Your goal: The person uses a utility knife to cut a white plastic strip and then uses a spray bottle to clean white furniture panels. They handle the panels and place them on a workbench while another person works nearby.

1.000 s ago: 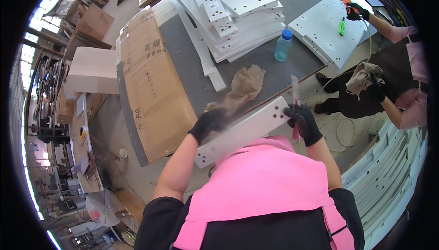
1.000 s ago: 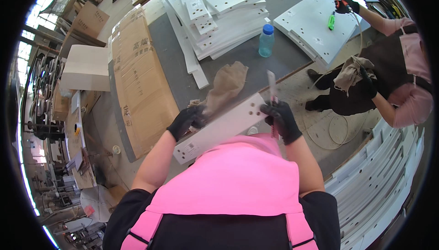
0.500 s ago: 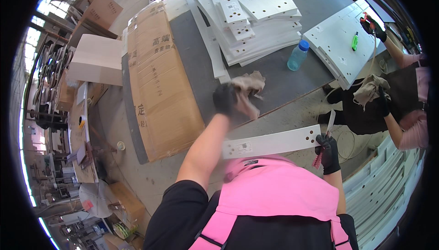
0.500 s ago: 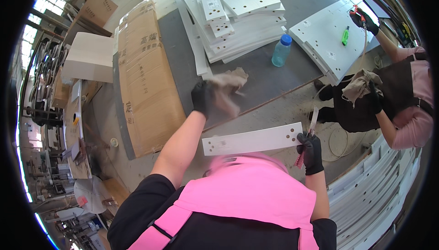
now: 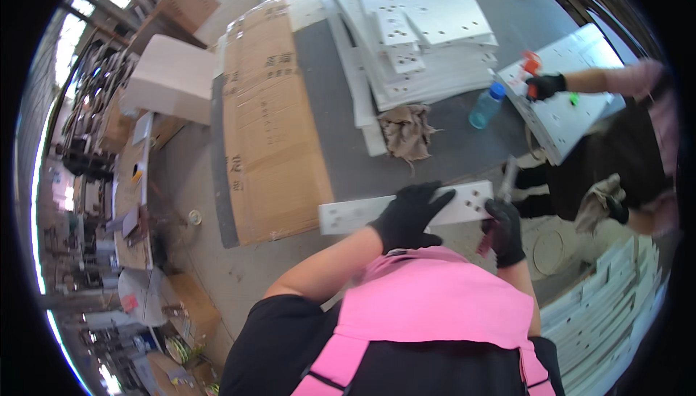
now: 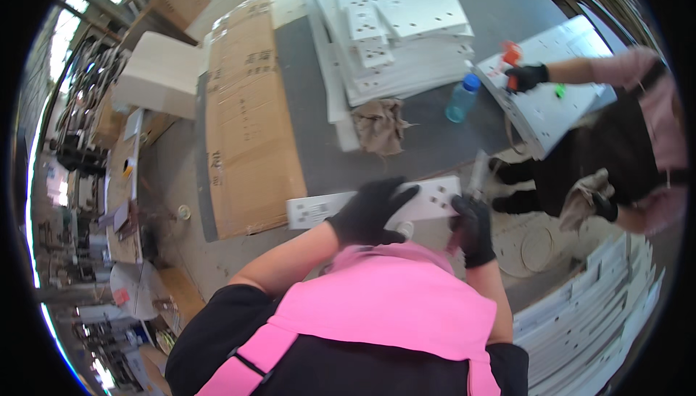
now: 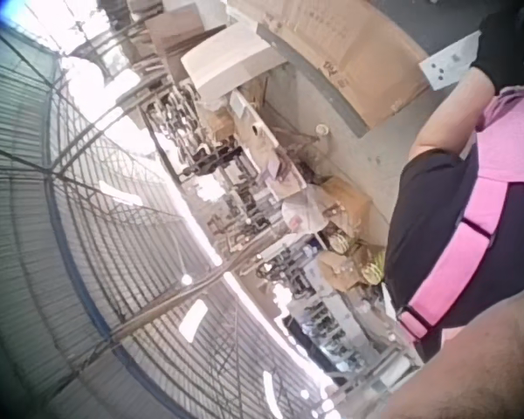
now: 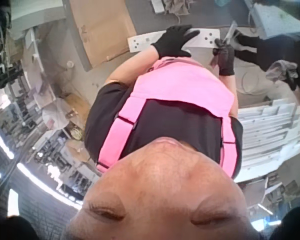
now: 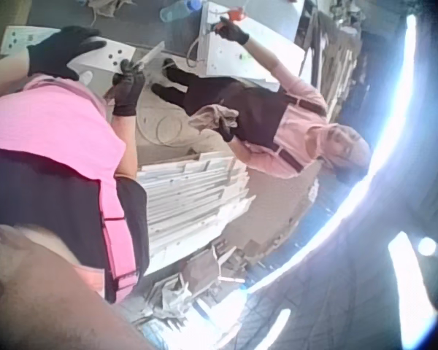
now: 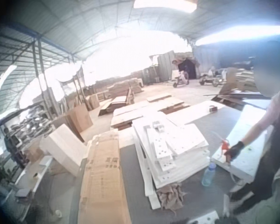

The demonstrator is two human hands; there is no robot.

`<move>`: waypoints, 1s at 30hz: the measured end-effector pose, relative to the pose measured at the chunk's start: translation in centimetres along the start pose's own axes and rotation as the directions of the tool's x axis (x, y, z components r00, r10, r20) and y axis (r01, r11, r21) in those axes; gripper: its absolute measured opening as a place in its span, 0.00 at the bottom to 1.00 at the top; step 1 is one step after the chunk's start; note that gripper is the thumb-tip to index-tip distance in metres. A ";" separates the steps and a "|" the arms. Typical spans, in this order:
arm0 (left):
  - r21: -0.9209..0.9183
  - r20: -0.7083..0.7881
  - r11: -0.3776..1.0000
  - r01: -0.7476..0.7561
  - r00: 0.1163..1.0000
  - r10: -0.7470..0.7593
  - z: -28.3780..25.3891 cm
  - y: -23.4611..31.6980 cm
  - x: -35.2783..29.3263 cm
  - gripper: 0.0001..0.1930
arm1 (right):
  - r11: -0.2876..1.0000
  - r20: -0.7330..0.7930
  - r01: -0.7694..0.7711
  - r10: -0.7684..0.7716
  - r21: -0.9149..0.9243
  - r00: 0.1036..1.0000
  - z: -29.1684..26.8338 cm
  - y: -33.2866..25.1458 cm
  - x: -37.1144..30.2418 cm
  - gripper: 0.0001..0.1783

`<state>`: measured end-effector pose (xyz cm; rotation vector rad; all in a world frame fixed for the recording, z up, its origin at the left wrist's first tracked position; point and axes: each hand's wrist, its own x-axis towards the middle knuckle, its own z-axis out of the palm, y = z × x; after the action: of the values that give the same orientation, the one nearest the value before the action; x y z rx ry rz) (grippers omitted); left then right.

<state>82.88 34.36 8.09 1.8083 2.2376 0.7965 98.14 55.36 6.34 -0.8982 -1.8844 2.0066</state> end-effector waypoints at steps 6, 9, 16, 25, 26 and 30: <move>-0.044 -0.055 0.973 0.228 0.972 -0.230 -2.8 0.7 -1.1 0.39 | 0.920 0.313 -0.240 0.139 0.310 0.939 4.4 -2.7 0.7 0.11; -0.044 -0.129 0.996 0.079 0.988 -0.084 -4.7 1.0 -2.6 0.45 | 0.725 0.528 -0.400 0.059 0.561 0.847 5.4 -4.7 0.8 0.10; -0.217 -0.220 0.972 0.090 0.966 -0.138 -6.2 3.7 -3.7 0.41 | 0.863 0.623 -0.209 -0.146 0.460 0.769 5.9 -10.1 -0.2 0.22; -0.159 -0.206 0.985 -0.066 0.978 0.032 -6.1 3.9 -2.0 0.43 | 0.958 0.440 0.023 -0.153 0.287 0.885 5.1 -9.3 -0.4 0.16; -0.132 -0.187 0.987 -0.089 0.980 0.063 -6.3 3.8 -2.0 0.46 | 0.953 0.430 -0.034 -0.104 0.301 0.897 4.8 -8.7 -0.1 0.14; -0.157 -0.177 0.986 -0.056 0.984 0.027 -7.1 3.6 -1.8 0.48 | 0.940 0.307 0.121 -0.018 -0.320 0.952 2.2 -7.2 1.3 0.20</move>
<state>83.33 30.96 15.50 1.7772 2.1691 1.1506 94.19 55.30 12.84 -0.6098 -2.4441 1.8980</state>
